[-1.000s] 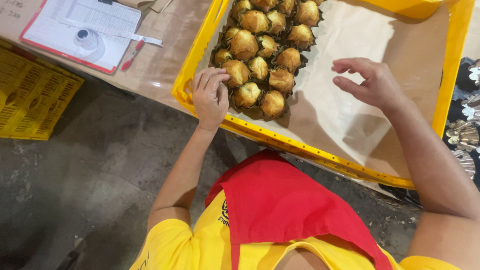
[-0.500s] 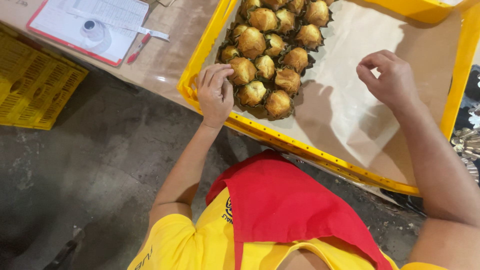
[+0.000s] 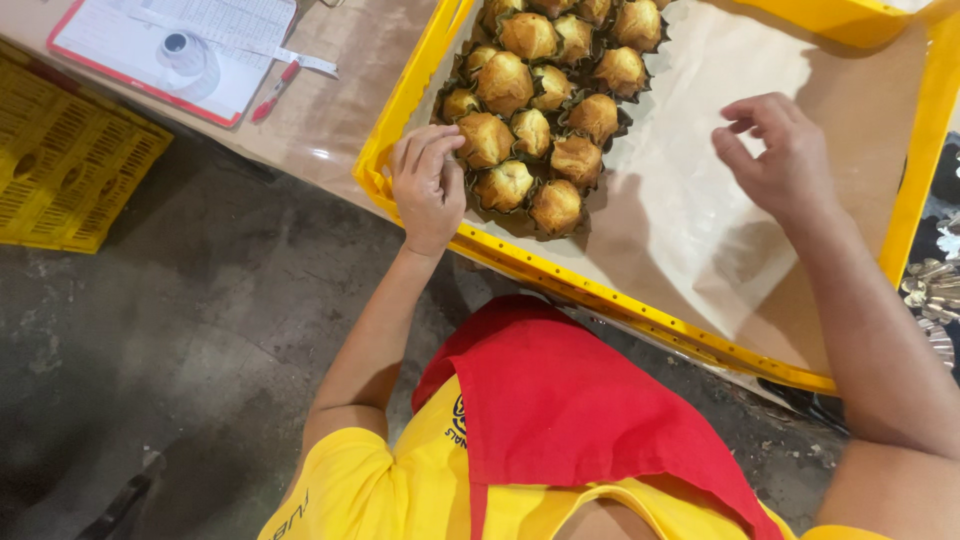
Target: The person sorts baked muffins by hand from baking trays into a yellow plastic crate.
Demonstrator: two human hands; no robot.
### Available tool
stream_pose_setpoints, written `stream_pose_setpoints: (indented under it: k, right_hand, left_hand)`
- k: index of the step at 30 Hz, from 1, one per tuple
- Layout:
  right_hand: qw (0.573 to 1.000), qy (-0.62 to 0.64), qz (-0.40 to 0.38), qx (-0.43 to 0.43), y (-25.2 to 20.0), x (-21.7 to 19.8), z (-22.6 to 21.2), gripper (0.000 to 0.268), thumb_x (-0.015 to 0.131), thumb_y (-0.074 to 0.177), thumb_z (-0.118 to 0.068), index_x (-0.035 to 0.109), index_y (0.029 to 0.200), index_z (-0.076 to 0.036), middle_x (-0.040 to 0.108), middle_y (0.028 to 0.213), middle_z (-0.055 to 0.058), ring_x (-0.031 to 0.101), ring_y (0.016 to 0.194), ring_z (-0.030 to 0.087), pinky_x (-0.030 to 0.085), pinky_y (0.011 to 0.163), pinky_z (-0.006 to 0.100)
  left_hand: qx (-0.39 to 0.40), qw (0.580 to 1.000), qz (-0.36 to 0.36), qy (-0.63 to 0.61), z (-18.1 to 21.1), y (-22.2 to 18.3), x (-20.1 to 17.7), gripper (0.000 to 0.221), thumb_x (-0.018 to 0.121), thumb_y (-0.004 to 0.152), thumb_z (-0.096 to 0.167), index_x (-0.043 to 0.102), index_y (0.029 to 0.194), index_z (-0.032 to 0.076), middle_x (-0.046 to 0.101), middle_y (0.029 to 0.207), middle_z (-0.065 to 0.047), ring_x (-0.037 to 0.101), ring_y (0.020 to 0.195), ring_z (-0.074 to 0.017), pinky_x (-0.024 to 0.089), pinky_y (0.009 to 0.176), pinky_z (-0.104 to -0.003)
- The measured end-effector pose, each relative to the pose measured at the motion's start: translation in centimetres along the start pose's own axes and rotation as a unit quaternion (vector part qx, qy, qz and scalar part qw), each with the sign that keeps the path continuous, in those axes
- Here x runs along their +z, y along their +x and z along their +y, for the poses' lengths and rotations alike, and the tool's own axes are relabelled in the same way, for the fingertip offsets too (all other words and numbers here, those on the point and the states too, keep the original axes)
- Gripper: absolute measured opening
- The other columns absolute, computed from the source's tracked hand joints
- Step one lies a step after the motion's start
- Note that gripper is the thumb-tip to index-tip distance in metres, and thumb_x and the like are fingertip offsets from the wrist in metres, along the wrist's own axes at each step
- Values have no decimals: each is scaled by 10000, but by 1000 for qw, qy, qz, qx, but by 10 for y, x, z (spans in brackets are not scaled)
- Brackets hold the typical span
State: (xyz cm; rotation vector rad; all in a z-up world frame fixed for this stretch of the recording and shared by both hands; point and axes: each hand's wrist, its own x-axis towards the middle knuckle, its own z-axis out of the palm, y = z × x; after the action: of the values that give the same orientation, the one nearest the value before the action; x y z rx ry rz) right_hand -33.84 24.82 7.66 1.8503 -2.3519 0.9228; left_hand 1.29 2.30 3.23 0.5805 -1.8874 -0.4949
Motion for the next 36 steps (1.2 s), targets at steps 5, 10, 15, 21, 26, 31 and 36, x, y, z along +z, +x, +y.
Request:
stream_pose_setpoints:
  k: [5, 10, 15, 21, 26, 31, 36]
  right_hand:
    - [996, 37, -77, -26, 2, 8, -12, 265, 727, 995, -196, 696, 1225, -69, 685, 1208, 130, 725, 973, 249, 577, 821, 386]
    - [991, 32, -125, -42, 1, 20, -13, 311, 701, 967, -234, 682, 1250, -107, 670, 1250, 101, 713, 867, 274, 580, 751, 402]
    - [985, 4, -151, -88, -3, 19, -18, 292, 678, 982, -251, 697, 1244, -121, 692, 1224, 69, 716, 805, 273, 567, 728, 421]
    - [983, -4, -152, -100, -3, 15, -29, 265, 682, 981, -238, 715, 1218, -123, 704, 1209, 65, 717, 796, 268, 564, 705, 416]
    - [982, 10, -134, -130, -4, 7, -39, 285, 707, 989, -188, 692, 1266, -127, 710, 1213, 71, 717, 842, 268, 574, 735, 398]
    - [987, 58, -124, -84, -2, 3, -48, 399, 692, 994, -159, 612, 1383, -118, 712, 1167, 66, 723, 857, 207, 575, 733, 355]
    - [981, 57, -156, -97, 0, 7, -64, 406, 709, 949, -152, 643, 1350, -146, 724, 1138, 56, 718, 783, 187, 589, 697, 346]
  left_hand:
    - [11, 999, -23, 20, -1, 1, -5, 295, 638, 844, -116, 690, 1094, 32, 702, 1175, -100, 622, 1182, -307, 462, 1072, -426]
    - [8, 998, -41, 41, 1, 2, -1, 285, 581, 871, -138, 687, 1085, 16, 710, 1185, -114, 621, 1177, -329, 468, 1072, -431]
    - [8, 998, -13, 63, -2, -1, 3, 238, 609, 913, -131, 690, 1090, 6, 705, 1185, -124, 605, 1163, -341, 468, 1053, -433]
    - [-11, 997, -10, 69, -2, -1, 3, 261, 596, 894, -118, 689, 1097, 16, 706, 1191, -127, 609, 1165, -332, 471, 1054, -427]
    - [-22, 998, 14, 65, -4, -2, 5, 292, 596, 868, -111, 684, 1112, 21, 699, 1188, -123, 612, 1155, -325, 476, 1047, -423]
    - [-31, 998, 33, 53, -2, -3, 4, 315, 583, 868, -108, 672, 1140, 23, 692, 1200, -124, 614, 1152, -326, 483, 1037, -416]
    - [-13, 999, 10, 43, 2, -2, 1, 286, 613, 894, -100, 668, 1131, 49, 694, 1197, -107, 625, 1158, -323, 494, 1030, -411]
